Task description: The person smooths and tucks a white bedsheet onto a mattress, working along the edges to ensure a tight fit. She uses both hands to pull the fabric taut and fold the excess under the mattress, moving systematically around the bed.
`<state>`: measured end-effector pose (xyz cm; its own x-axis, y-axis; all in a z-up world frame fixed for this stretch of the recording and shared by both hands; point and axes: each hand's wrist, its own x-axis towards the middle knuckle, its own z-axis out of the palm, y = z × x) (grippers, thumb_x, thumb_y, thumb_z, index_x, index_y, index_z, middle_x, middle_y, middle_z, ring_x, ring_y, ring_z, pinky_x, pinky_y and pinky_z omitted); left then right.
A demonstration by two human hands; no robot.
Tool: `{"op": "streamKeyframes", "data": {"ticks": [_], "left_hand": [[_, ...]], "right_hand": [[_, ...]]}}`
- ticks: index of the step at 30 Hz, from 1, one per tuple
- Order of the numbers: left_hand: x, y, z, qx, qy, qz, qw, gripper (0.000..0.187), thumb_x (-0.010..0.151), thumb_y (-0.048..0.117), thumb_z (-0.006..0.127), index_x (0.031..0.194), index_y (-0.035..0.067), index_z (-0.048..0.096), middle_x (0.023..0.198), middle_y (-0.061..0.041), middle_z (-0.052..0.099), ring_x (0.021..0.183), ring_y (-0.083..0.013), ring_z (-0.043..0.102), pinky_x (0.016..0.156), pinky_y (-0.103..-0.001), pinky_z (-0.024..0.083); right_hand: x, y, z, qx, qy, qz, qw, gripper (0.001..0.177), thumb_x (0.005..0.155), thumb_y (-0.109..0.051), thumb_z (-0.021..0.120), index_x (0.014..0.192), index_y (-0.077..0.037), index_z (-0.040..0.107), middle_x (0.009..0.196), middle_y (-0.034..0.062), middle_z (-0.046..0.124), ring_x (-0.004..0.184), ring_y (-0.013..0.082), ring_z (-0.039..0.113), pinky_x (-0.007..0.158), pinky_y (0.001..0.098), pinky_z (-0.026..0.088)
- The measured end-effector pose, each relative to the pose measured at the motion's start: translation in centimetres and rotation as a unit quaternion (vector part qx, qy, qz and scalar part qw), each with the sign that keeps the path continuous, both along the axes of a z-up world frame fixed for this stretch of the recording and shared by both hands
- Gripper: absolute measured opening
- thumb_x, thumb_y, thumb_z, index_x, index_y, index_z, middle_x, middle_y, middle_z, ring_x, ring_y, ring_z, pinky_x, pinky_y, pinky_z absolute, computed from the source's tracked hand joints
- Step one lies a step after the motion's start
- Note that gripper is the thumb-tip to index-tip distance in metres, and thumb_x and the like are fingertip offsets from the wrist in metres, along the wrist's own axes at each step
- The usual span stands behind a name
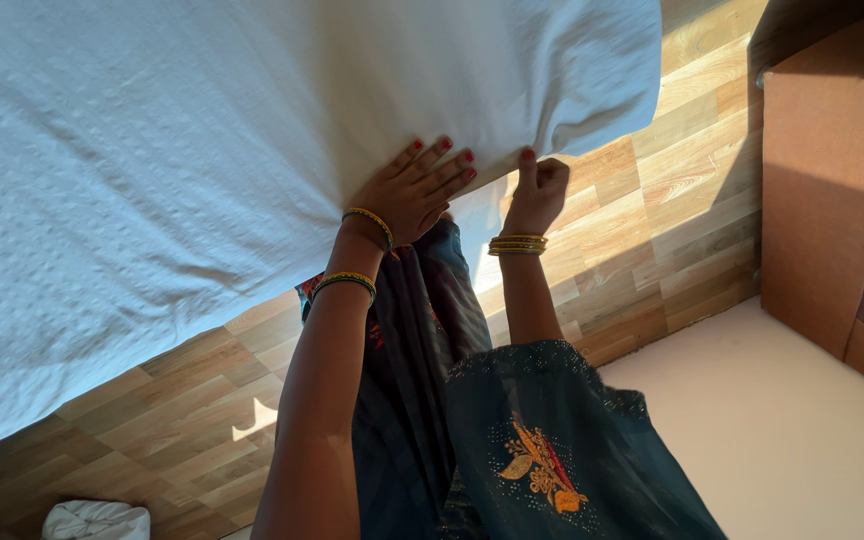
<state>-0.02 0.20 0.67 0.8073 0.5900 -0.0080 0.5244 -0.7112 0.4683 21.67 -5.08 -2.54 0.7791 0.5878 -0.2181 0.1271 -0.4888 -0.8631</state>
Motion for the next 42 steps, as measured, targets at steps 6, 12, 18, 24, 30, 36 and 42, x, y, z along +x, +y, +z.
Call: {"op": "streamKeyframes", "data": {"ticks": [6,12,18,24,30,36,42], "left_hand": [[0.0,-0.2,-0.7,0.024,0.023,-0.014,0.999,0.055,0.104,0.042,0.052,0.155,0.025,0.047,0.164,0.003,0.040,0.155,-0.0230,0.028,0.129,-0.046,0.017],[0.0,-0.4,-1.3,0.023,0.057,-0.025,0.998,0.051,0.104,0.045,0.053,0.152,0.024,0.051,0.161,0.001,0.045,0.155,-0.0236,0.027,0.131,-0.045,0.016],[0.3,-0.5,-1.1,0.057,0.033,-0.002,0.998,0.062,0.099,0.043,0.054,0.159,0.028,0.042,0.167,0.007,0.034,0.155,-0.0210,0.024,0.127,-0.045,0.015],[0.3,-0.8,-1.3,0.072,0.017,0.012,0.997,0.060,0.104,0.042,0.055,0.161,0.027,0.040,0.169,0.008,0.030,0.157,-0.0181,0.022,0.130,-0.044,0.014],[0.1,-0.6,-0.9,0.072,0.036,-0.007,0.997,0.066,0.098,0.041,0.057,0.160,0.024,0.040,0.168,0.006,0.031,0.156,-0.0193,0.022,0.129,-0.045,0.015],[0.3,-1.1,-2.1,0.112,0.039,0.028,0.993,0.069,0.102,0.047,0.053,0.161,0.018,0.035,0.170,-0.001,0.027,0.157,-0.0204,0.020,0.130,-0.042,0.012],[0.5,-0.8,-1.9,0.049,0.046,0.070,0.995,0.080,0.102,0.054,0.045,0.163,0.007,0.026,0.171,-0.009,0.021,0.158,-0.0241,0.016,0.130,-0.042,0.010]], "right_hand": [[-4.0,0.9,3.0,0.121,-0.215,0.266,0.932,0.018,0.100,-0.009,0.069,0.113,-0.004,0.057,0.108,0.0119,0.062,0.097,0.0224,0.064,0.086,0.0344,0.054],[-5.1,6.4,3.7,0.043,-0.303,0.469,0.829,0.043,0.106,-0.019,0.046,0.145,-0.003,0.053,0.159,0.0164,0.047,0.153,0.0333,0.037,0.130,0.0517,0.023],[-0.8,7.3,3.0,-0.015,-0.407,0.454,0.792,0.043,0.110,-0.026,0.041,0.146,-0.008,0.056,0.160,0.0105,0.049,0.154,0.0294,0.036,0.128,0.0538,0.022],[-0.6,6.9,2.5,0.014,-0.418,0.447,0.790,0.040,0.109,-0.021,0.042,0.140,-0.005,0.060,0.156,0.0117,0.053,0.150,0.0296,0.042,0.126,0.0539,0.027],[-0.9,6.8,2.8,0.044,-0.421,0.439,0.792,0.039,0.109,-0.017,0.041,0.139,-0.004,0.061,0.154,0.0127,0.054,0.150,0.0307,0.043,0.125,0.0536,0.029],[-0.8,6.9,2.6,0.047,-0.435,0.445,0.781,0.041,0.110,-0.019,0.038,0.141,-0.003,0.058,0.155,0.0135,0.054,0.150,0.0320,0.043,0.126,0.0540,0.027],[-0.6,6.9,2.0,0.050,-0.442,0.451,0.774,0.043,0.110,-0.022,0.036,0.143,-0.004,0.056,0.154,0.0152,0.053,0.150,0.0343,0.043,0.126,0.0538,0.025]]}}
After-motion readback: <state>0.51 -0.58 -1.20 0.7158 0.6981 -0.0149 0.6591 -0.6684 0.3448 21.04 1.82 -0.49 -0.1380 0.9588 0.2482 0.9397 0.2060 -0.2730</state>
